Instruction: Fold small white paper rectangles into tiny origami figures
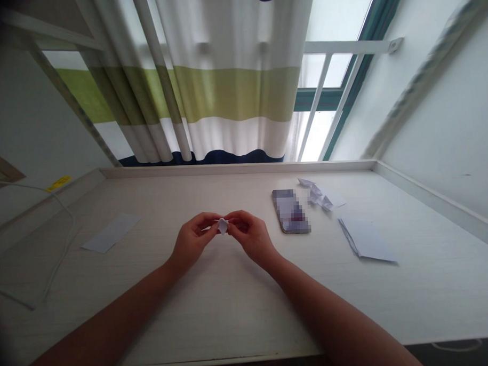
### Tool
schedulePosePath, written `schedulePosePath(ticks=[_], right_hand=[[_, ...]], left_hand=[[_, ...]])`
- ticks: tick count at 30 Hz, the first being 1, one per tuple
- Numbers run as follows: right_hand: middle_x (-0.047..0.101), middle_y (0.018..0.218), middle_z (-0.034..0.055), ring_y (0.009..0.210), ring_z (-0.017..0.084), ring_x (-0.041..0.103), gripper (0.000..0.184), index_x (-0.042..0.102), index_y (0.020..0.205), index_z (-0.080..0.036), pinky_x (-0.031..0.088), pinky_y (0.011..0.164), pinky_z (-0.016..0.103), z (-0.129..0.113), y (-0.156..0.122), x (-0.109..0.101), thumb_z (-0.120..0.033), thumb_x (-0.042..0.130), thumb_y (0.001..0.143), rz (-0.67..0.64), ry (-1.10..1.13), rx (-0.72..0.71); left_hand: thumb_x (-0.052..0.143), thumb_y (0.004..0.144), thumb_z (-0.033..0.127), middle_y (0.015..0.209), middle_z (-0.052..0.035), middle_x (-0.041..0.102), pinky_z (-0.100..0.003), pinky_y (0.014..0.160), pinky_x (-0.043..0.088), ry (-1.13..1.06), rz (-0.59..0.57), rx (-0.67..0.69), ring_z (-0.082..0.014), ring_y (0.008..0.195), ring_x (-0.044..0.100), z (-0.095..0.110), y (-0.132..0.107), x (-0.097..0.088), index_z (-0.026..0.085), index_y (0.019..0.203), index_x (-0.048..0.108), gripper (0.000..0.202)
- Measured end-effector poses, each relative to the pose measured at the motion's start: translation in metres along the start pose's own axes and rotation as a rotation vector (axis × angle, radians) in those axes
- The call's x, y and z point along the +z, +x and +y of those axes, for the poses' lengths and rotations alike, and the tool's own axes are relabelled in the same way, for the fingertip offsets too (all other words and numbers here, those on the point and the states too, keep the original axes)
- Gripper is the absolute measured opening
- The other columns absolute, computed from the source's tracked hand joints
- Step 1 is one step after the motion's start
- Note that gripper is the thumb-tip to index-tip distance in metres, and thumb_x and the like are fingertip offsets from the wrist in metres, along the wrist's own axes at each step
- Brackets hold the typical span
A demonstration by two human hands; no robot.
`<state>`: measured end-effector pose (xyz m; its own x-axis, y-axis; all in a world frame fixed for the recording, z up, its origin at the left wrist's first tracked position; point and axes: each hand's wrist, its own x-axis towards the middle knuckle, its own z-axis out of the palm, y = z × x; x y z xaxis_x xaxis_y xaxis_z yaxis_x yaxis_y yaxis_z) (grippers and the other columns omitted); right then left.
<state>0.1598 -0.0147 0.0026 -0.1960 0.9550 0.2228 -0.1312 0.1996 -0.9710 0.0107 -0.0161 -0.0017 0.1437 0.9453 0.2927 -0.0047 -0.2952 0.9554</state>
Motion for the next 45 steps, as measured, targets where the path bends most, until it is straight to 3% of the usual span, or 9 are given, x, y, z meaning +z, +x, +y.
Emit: schedulePosePath(ticks=[5, 12, 20, 25, 30, 37, 45], right_hand=[[0.064, 0.064, 0.0008, 0.064, 0.014, 0.061, 0.017, 0.063, 0.078, -0.018, 0.049, 0.066, 0.030, -0.001, 0.000, -0.001, -0.029, 0.065, 0.065, 0.040, -0.061, 0.008], [0.067, 0.069, 0.0031, 0.067, 0.016, 0.062, 0.015, 0.065, 0.074, -0.018, 0.049, 0.068, 0.031, -0.004, 0.000, -0.001, -0.028, 0.067, 0.063, 0.061, -0.075, 0.013], [0.062, 0.069, 0.0003, 0.065, 0.014, 0.059, 0.019, 0.058, 0.072, -0.019, 0.049, 0.064, 0.028, 0.002, 0.001, -0.003, -0.029, 0.069, 0.061, 0.064, -0.105, -0.018], [0.059, 0.072, 0.0013, 0.067, 0.014, 0.056, 0.020, 0.056, 0.076, -0.019, 0.048, 0.065, 0.029, 0.002, 0.000, -0.002, -0.029, 0.067, 0.063, 0.040, -0.130, -0.041], [0.060, 0.072, 0.0024, 0.066, 0.014, 0.056, 0.019, 0.057, 0.077, -0.018, 0.047, 0.066, 0.030, 0.003, 0.000, -0.002, -0.029, 0.066, 0.065, 0.044, -0.171, -0.036], [0.062, 0.068, 0.0024, 0.063, 0.014, 0.056, 0.017, 0.062, 0.073, -0.017, 0.046, 0.062, 0.028, 0.003, 0.001, -0.003, -0.032, 0.066, 0.065, 0.007, -0.194, -0.019], [0.064, 0.069, 0.0030, 0.064, 0.015, 0.058, 0.022, 0.061, 0.075, -0.017, 0.046, 0.061, 0.028, 0.005, 0.001, -0.005, -0.036, 0.066, 0.065, 0.016, -0.192, -0.019]], left_hand=[[0.060, 0.068, 0.023, 0.099, -0.0075, 0.062, -0.034, 0.078, 0.051, 0.009, 0.048, -0.016, -0.0190, 0.091, 0.059, 0.006, 0.000, 0.000, 0.015, 0.080, 0.065, 0.015], [0.064, 0.065, 0.025, 0.100, -0.0084, 0.061, -0.032, 0.079, 0.049, -0.009, 0.046, -0.068, -0.0195, 0.092, 0.058, 0.012, 0.000, 0.001, 0.014, 0.074, 0.065, 0.014], [0.068, 0.061, 0.021, 0.083, -0.0030, 0.062, -0.030, 0.072, 0.051, -0.001, 0.062, -0.095, -0.0148, 0.080, 0.059, 0.005, 0.002, 0.005, 0.017, 0.094, 0.058, 0.034], [0.063, 0.067, 0.029, 0.079, -0.0034, 0.064, -0.026, 0.064, 0.050, 0.157, -0.016, -0.047, -0.0140, 0.070, 0.059, 0.002, 0.000, 0.003, 0.016, 0.082, 0.063, 0.020], [0.061, 0.069, 0.028, 0.073, -0.0019, 0.063, -0.025, 0.065, 0.049, 0.249, -0.018, 0.018, -0.0129, 0.066, 0.058, 0.003, -0.002, 0.003, 0.017, 0.078, 0.062, 0.015], [0.059, 0.070, 0.027, 0.071, -0.0014, 0.061, -0.023, 0.063, 0.047, 0.280, -0.040, 0.061, -0.0121, 0.064, 0.056, 0.002, -0.002, 0.003, 0.016, 0.075, 0.059, 0.012], [0.054, 0.075, 0.032, 0.076, -0.0033, 0.061, -0.024, 0.060, 0.049, 0.195, -0.062, -0.007, -0.0123, 0.065, 0.056, 0.004, 0.000, 0.001, 0.015, 0.078, 0.062, 0.020]])
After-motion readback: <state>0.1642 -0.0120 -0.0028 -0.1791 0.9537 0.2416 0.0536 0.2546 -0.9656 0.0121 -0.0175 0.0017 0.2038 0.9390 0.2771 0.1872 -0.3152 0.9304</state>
